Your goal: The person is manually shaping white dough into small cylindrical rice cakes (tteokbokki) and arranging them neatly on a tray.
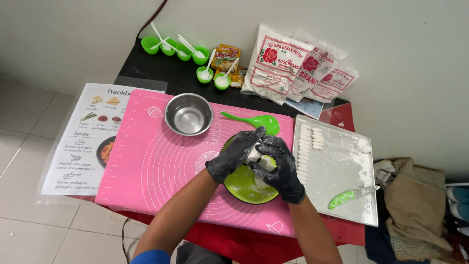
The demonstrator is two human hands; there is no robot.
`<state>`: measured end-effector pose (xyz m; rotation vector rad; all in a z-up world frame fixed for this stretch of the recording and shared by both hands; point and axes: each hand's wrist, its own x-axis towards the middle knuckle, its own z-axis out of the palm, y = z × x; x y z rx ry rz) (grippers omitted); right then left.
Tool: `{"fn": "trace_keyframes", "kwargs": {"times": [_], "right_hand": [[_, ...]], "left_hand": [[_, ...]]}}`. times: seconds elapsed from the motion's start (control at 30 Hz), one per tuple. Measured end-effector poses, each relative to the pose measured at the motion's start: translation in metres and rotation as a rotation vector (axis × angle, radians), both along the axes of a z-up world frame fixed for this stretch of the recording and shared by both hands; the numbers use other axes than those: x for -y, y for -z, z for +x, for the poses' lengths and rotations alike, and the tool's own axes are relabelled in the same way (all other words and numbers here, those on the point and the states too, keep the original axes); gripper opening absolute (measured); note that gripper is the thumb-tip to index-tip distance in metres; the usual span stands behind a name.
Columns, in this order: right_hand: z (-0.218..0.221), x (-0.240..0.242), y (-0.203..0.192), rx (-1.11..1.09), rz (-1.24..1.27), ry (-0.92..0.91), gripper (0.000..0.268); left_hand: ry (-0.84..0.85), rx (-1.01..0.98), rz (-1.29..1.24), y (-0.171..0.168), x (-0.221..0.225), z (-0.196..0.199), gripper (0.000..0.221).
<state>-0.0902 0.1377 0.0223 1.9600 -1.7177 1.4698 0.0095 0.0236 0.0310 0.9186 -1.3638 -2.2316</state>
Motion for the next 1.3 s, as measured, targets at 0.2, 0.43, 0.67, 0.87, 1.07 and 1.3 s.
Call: {"fn": "trace_keyframes", "kwargs": {"times": [0.2,0.43,0.67,0.87,1.07,1.3], "right_hand": [[0.003,-0.001,-0.007,-0.227,-0.197,0.029,0.040],[-0.014,-0.006,0.016,-0.379,-0.125,0.165,0.061],[-0.020,-0.011,0.013,-0.541,0.024,0.328,0.068],[-0.014,-0.009,-0.013,-0.371,0.118,0.347,0.051],[-0.010,-0.002,-0.008,-0.026,0.241,0.420,0.023],[-0.006,-0.007,-0.001,0.134,0.120,0.482,0.022]], "left_hand": [[-0.046,-0.016,-0.246,0.088,0.007,-0.026,0.042],[-0.068,0.141,-0.353,0.035,0.005,0.001,0.044],[0.061,0.218,-0.326,0.024,0.000,-0.005,0.056],[0.134,0.242,-0.301,0.030,-0.003,-0.008,0.072],[0.206,0.224,-0.349,-0.062,-0.011,0.014,0.079],[0.077,0.051,-0.437,-0.038,-0.004,0.022,0.052]]}}
